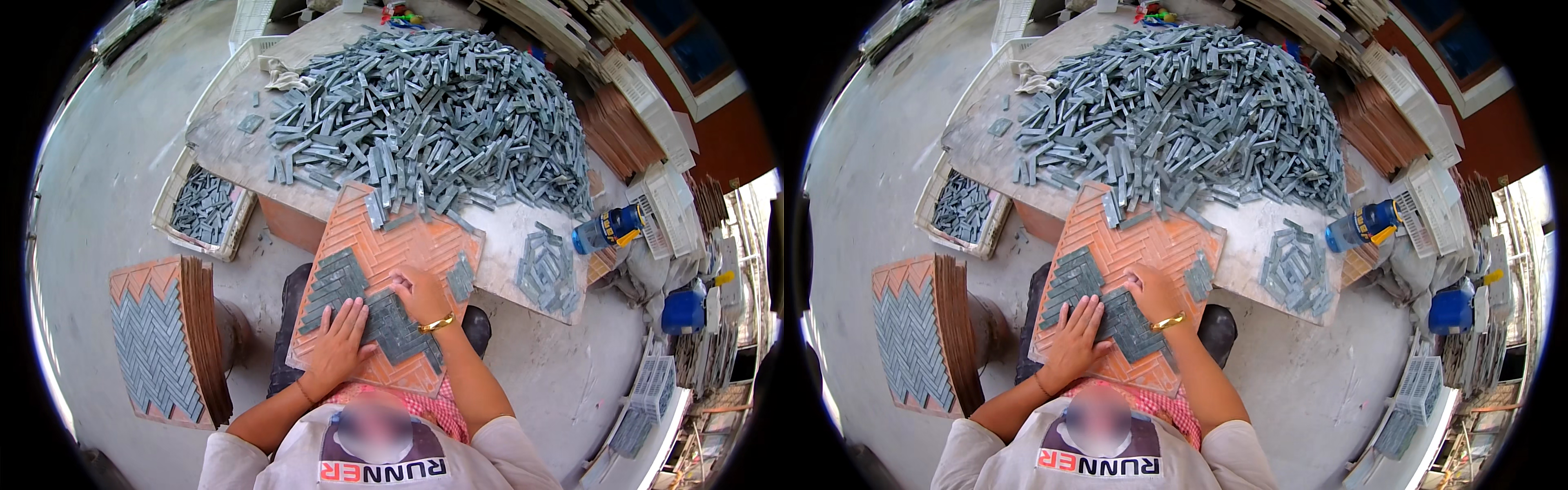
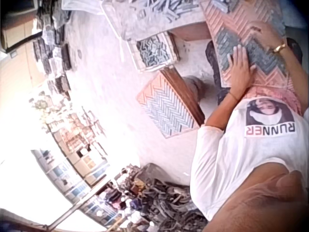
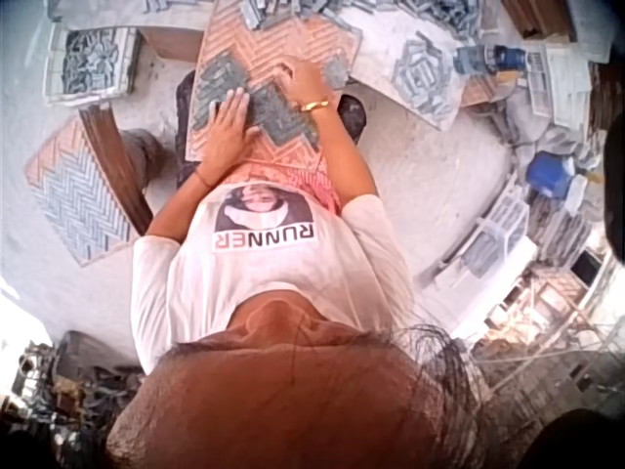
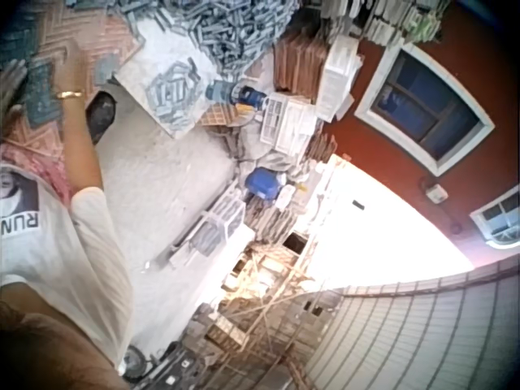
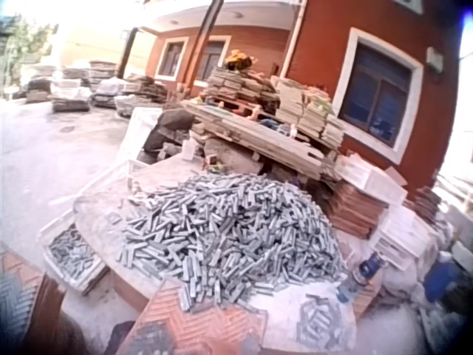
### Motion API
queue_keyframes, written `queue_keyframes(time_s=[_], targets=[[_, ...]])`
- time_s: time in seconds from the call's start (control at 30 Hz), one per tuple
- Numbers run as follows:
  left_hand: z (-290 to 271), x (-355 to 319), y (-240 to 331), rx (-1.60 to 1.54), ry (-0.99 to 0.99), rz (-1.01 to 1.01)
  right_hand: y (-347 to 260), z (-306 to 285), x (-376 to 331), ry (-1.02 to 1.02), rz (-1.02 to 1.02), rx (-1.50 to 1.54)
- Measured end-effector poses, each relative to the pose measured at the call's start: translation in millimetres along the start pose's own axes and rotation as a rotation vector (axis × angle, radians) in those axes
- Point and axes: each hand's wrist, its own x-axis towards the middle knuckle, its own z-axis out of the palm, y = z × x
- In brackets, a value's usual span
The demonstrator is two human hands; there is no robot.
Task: The person arranges small gray rectangular tiles onto a reddish-orange board to form a herringbone pattern. The person picks tiles from a nearby pile and places them one by one into the grooves of the board.
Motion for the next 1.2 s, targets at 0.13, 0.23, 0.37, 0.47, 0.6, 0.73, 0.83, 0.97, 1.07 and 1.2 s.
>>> queue_keyframes(time_s=[0.13,0.23,0.37,0.47,0.6,0.73,0.83,0.97,1.07,1.2], targets=[[-13.6,9.3,-3.2,-0.032,0.058,-0.002,18.5,-17.3,-5.5,0.096,0.043,0.025],[-16.5,19.5,-3.7,-0.003,0.028,0.035,20.6,-25.1,-4.9,0.136,0.072,-0.01],[-6.3,25.7,-6.0,0.058,-0.028,0.068,11.9,-30.2,18.2,0.192,0.001,-0.157],[-7.3,28.7,-4.8,0.065,-0.039,0.078,7.7,-18.4,48.3,0.309,-0.13,-0.303],[-9.1,27.7,-4.5,0.089,-0.035,0.087,20.7,-13.0,88.6,0.22,-0.231,-0.468],[-7.1,14.7,-7.4,0.069,-0.02,0.082,23.3,-22.2,97.1,0.177,-0.435,-0.485],[-3.8,1.9,-8.8,0.086,-0.014,0.047,10.9,-28.4,74.7,0.06,-0.524,-0.506],[-6.2,-7.6,-8.0,0.082,-0.026,0.011,5.1,-26.5,36.7,-0.208,-0.527,-0.514],[-5.8,-8.3,-6.8,0.078,-0.025,0.001,9.9,-21.0,27.8,-0.267,-0.519,-0.456],[-8.2,-6.6,-3.2,0.082,-0.024,-0.015,15.1,-16.3,28.2,-0.28,-0.506,-0.323]])
